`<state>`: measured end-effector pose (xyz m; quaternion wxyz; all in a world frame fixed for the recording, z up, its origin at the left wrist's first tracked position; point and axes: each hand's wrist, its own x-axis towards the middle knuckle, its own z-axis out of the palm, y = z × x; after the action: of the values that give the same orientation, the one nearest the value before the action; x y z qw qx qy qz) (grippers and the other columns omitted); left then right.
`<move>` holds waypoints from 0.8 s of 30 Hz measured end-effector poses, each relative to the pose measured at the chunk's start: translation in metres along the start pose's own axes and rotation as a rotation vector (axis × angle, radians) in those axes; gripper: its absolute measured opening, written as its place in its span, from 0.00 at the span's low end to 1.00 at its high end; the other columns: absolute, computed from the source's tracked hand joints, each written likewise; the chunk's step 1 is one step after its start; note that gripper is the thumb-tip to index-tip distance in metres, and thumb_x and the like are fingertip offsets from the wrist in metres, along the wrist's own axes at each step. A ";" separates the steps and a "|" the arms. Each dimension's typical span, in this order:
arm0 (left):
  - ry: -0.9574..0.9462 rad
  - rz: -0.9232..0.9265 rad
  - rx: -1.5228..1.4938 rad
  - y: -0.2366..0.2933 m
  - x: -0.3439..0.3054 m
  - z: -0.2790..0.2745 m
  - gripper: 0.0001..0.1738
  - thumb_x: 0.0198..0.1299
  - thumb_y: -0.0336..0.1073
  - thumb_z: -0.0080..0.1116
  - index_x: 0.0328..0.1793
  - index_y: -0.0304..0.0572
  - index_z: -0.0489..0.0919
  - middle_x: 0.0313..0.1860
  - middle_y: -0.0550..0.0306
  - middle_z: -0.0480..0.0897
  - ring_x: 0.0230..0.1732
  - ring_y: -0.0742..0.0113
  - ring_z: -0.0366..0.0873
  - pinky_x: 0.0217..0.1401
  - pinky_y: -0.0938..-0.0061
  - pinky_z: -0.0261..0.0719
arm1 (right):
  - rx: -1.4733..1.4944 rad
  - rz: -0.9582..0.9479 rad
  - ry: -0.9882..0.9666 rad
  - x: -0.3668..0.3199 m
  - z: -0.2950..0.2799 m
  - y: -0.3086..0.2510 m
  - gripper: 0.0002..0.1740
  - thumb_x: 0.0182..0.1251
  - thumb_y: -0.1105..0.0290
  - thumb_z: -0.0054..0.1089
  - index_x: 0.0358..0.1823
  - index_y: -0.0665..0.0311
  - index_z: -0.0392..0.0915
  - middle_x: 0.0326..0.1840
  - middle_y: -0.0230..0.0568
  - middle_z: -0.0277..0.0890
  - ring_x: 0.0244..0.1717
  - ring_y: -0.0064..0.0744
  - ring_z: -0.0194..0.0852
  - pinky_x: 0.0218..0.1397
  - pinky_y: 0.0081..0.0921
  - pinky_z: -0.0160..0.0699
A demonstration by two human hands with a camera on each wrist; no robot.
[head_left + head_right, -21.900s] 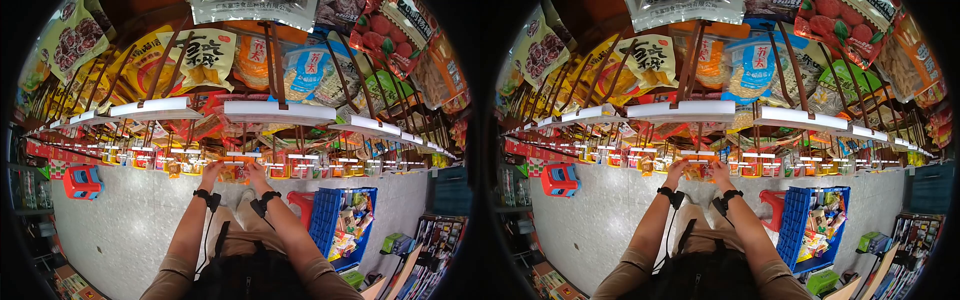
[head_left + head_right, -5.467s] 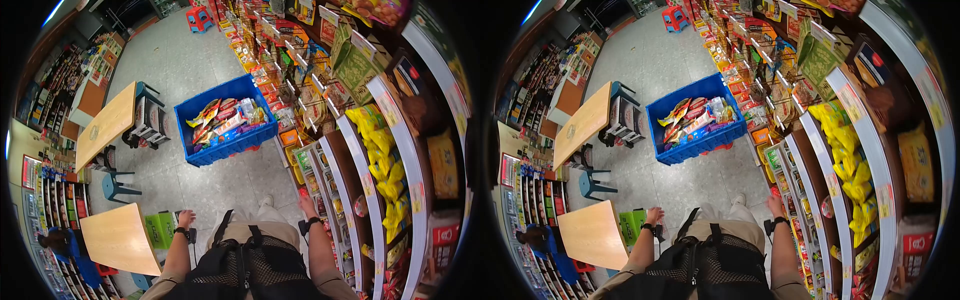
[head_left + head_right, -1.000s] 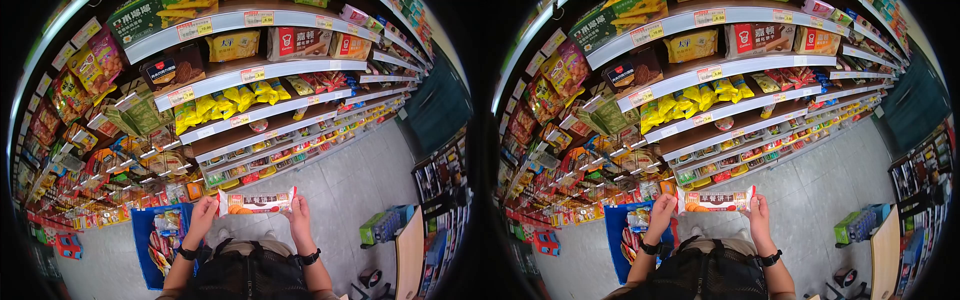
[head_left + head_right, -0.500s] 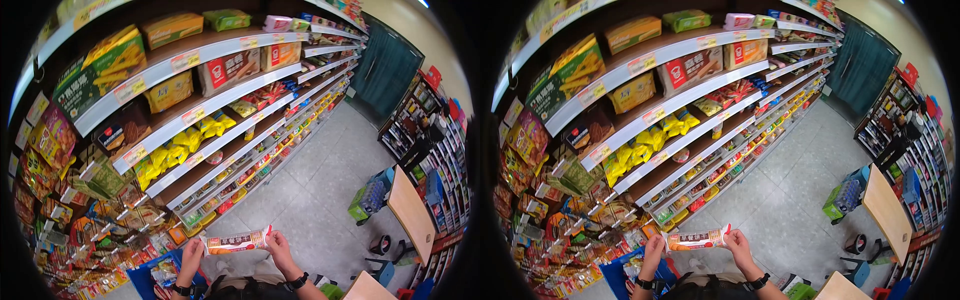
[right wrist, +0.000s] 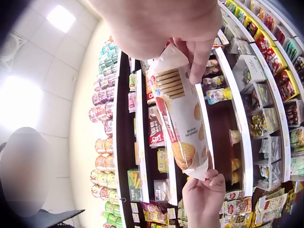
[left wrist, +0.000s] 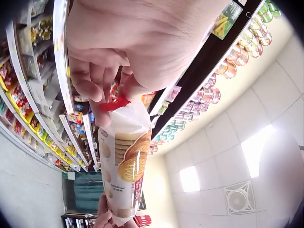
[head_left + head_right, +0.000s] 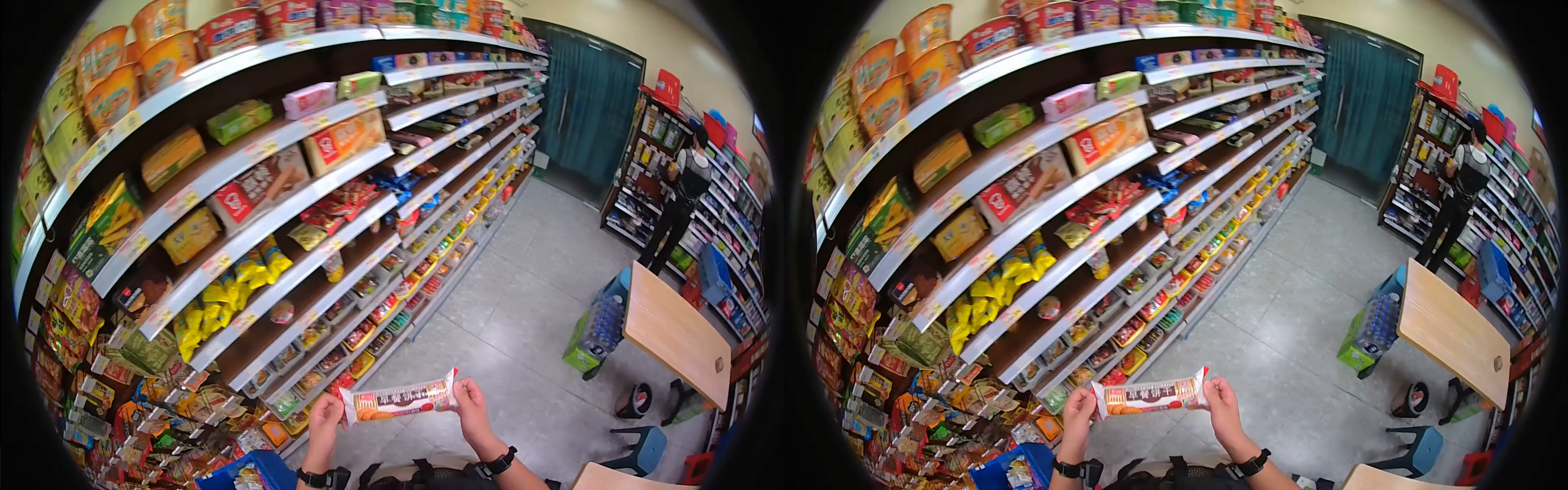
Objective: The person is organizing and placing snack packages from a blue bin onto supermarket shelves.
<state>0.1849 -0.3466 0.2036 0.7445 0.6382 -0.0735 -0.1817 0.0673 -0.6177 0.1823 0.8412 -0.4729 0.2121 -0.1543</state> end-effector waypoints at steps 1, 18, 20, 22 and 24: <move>0.002 -0.028 -0.001 -0.008 0.002 0.022 0.09 0.73 0.38 0.54 0.40 0.42 0.74 0.31 0.62 0.80 0.29 0.75 0.76 0.29 0.81 0.71 | 0.023 -0.029 0.035 -0.003 -0.013 -0.016 0.11 0.78 0.60 0.51 0.42 0.60 0.70 0.40 0.32 0.76 0.41 0.22 0.76 0.46 0.28 0.82; -0.181 0.020 -0.056 -0.021 0.146 0.268 0.21 0.77 0.49 0.37 0.68 0.47 0.58 0.58 0.53 0.73 0.52 0.64 0.77 0.43 0.66 0.81 | 0.041 -0.060 0.072 0.128 -0.163 -0.134 0.11 0.79 0.59 0.47 0.47 0.60 0.68 0.44 0.34 0.77 0.39 0.23 0.77 0.32 0.24 0.79; -0.153 0.006 -0.062 -0.034 0.186 0.293 0.21 0.76 0.45 0.41 0.69 0.46 0.58 0.58 0.54 0.72 0.53 0.65 0.76 0.45 0.66 0.80 | 0.012 -0.098 0.045 0.166 -0.183 -0.146 0.12 0.76 0.63 0.52 0.51 0.62 0.68 0.45 0.36 0.77 0.41 0.24 0.77 0.33 0.23 0.77; -0.192 -0.029 -0.101 -0.049 0.221 0.313 0.22 0.74 0.41 0.46 0.69 0.45 0.59 0.58 0.55 0.71 0.54 0.66 0.75 0.46 0.69 0.80 | -0.070 -0.097 0.020 0.192 -0.204 -0.164 0.15 0.71 0.70 0.56 0.55 0.63 0.67 0.46 0.37 0.78 0.42 0.25 0.77 0.36 0.24 0.80; -0.235 -0.051 -0.091 -0.056 0.270 0.344 0.21 0.74 0.41 0.46 0.68 0.44 0.59 0.57 0.54 0.72 0.54 0.67 0.75 0.45 0.70 0.80 | -0.086 -0.092 0.007 0.235 -0.227 -0.188 0.15 0.70 0.71 0.58 0.53 0.63 0.66 0.49 0.40 0.79 0.46 0.26 0.79 0.38 0.26 0.81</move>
<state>0.3071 -0.7693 0.1760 0.7541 0.5796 -0.1357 -0.2776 0.1451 -0.9864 0.1895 0.8113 -0.5173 0.1997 -0.1850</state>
